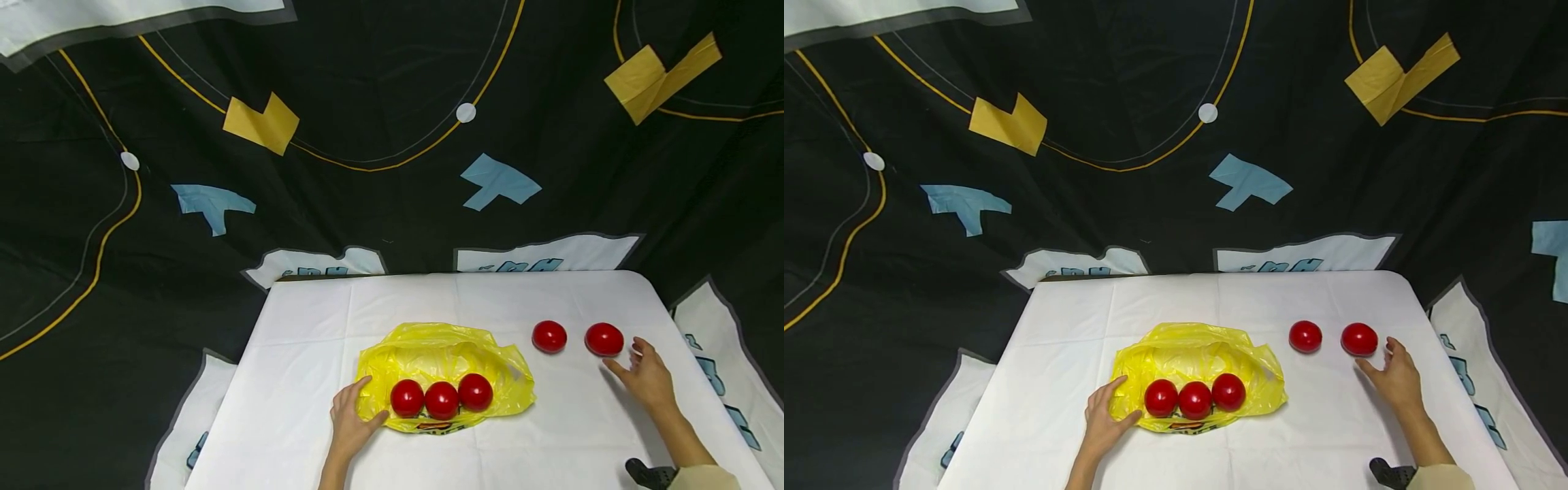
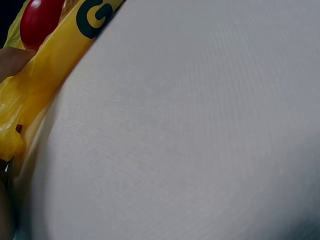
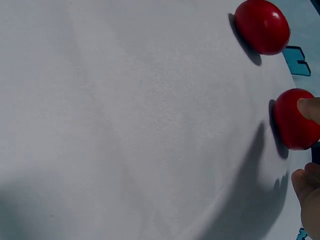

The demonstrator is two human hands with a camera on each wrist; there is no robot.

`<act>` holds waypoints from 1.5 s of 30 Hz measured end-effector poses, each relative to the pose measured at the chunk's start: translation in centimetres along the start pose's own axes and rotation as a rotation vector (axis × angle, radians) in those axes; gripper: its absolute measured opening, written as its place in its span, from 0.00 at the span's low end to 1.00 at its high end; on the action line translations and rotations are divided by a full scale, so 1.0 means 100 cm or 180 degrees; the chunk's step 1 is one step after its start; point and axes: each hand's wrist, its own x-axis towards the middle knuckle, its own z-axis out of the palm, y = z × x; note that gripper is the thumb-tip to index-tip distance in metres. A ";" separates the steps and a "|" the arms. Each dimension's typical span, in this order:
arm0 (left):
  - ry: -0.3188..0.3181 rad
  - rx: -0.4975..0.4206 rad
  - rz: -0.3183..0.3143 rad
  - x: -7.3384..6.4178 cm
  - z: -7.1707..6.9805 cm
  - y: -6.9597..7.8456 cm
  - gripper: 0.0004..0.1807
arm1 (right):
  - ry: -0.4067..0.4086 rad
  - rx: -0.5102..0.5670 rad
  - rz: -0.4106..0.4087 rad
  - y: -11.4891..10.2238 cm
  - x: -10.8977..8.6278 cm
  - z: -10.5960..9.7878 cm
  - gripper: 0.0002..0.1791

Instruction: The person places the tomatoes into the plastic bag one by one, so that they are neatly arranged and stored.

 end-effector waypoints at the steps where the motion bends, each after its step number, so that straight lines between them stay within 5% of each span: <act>1: -0.0007 0.0007 -0.0010 0.000 0.000 0.000 0.41 | -0.0021 0.0016 0.0040 0.000 0.001 -0.001 0.50; 12: -0.0026 0.0022 -0.0045 0.000 -0.001 0.001 0.41 | -0.0110 -0.0002 0.0097 0.003 0.010 0.003 0.51; 28: 0.0034 0.0003 0.0046 -0.001 -0.001 0.001 0.40 | 0.0058 -0.0121 -0.0199 -0.003 0.017 0.009 0.45; 45: 0.0038 -0.0013 0.0085 -0.001 0.000 -0.002 0.41 | -0.0038 0.0033 0.0079 -0.005 0.025 0.011 0.45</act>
